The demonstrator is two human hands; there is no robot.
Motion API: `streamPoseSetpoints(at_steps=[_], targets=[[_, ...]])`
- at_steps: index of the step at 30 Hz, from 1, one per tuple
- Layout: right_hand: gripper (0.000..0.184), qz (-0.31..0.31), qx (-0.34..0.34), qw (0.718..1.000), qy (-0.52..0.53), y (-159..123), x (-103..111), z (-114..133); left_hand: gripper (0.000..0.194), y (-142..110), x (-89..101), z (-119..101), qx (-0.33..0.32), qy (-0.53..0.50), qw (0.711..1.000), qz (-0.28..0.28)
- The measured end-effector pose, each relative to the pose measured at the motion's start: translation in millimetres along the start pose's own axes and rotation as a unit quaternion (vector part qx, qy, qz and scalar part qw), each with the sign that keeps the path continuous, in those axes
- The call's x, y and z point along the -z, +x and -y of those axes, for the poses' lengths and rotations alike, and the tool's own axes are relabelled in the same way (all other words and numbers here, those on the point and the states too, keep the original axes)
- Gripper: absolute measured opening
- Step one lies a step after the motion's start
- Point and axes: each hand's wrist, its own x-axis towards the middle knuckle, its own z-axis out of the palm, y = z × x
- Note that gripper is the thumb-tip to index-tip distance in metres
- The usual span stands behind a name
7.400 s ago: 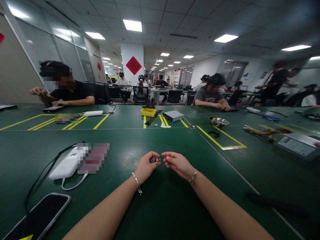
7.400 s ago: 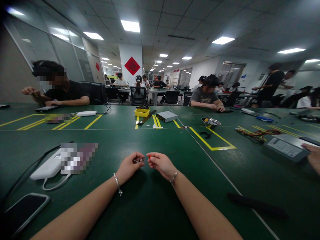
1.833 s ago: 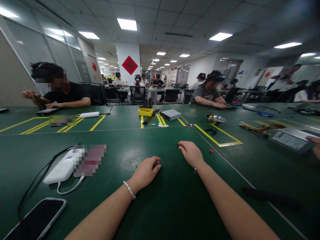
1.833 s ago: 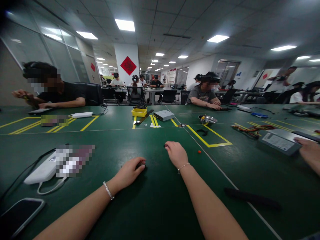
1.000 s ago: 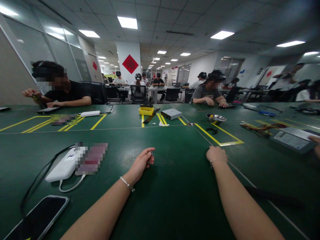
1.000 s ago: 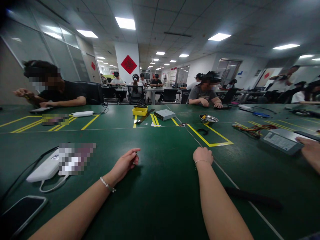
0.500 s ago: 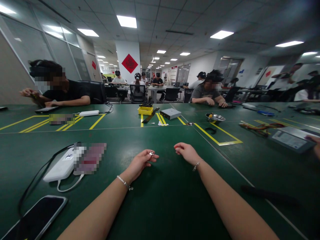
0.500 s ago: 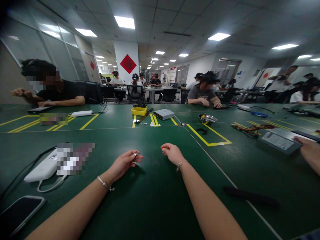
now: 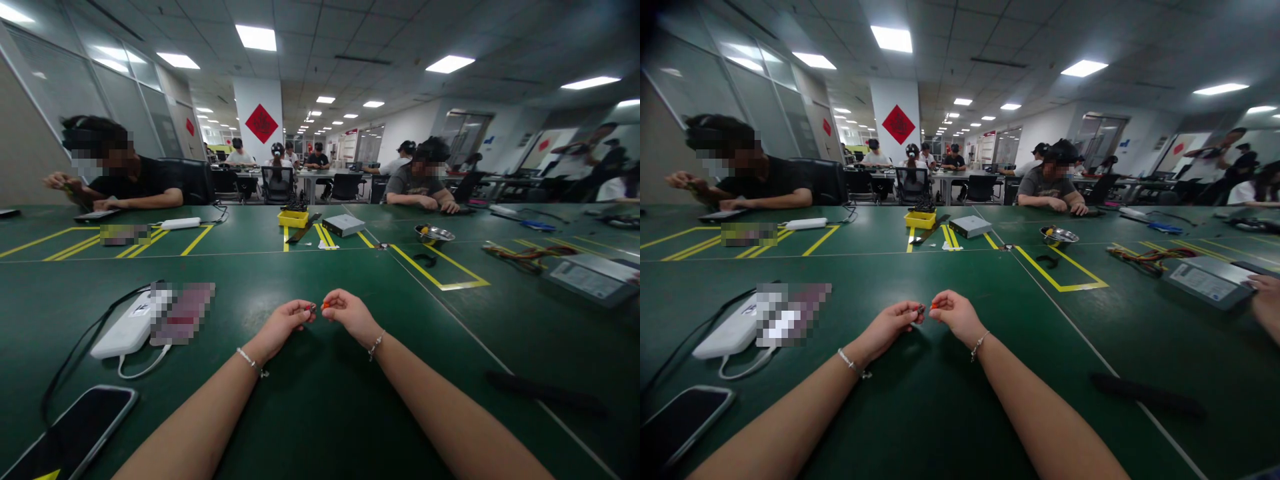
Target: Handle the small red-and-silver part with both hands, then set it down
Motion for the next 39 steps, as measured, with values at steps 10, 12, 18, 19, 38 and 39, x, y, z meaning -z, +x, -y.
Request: streamPoseSetpoints(at_steps=[10,12,18,19,38,39], targets=[[0.018,-0.078,0.016,0.994,-0.074,0,-4,0,0.026,0,-2.2,-1,-0.001,0.032,0.999,-0.005],[0.020,-0.097,0.023,0.992,-0.075,0,-7,-2,0.025,0,-4.9,-1,0.001,0.033,0.999,-0.013],[0.022,-0.137,0.066,0.983,-0.102,1,-18,-10,0.023,0,-15.7,-4,0.003,-0.002,0.998,-0.055],[0.022,-0.135,0.074,0.982,-0.113,1,-19,-10,0.023,1,-16.1,-4,0.002,-0.007,0.998,-0.059],[0.035,-0.062,0.021,0.997,-0.046,-2,-26,-14,0.025,4,-12.6,0,0.003,-0.047,0.993,-0.111],[0.036,-0.059,0.010,0.998,-0.034,-3,-26,-14,0.026,4,-13.1,0,0.004,-0.048,0.993,-0.112]])
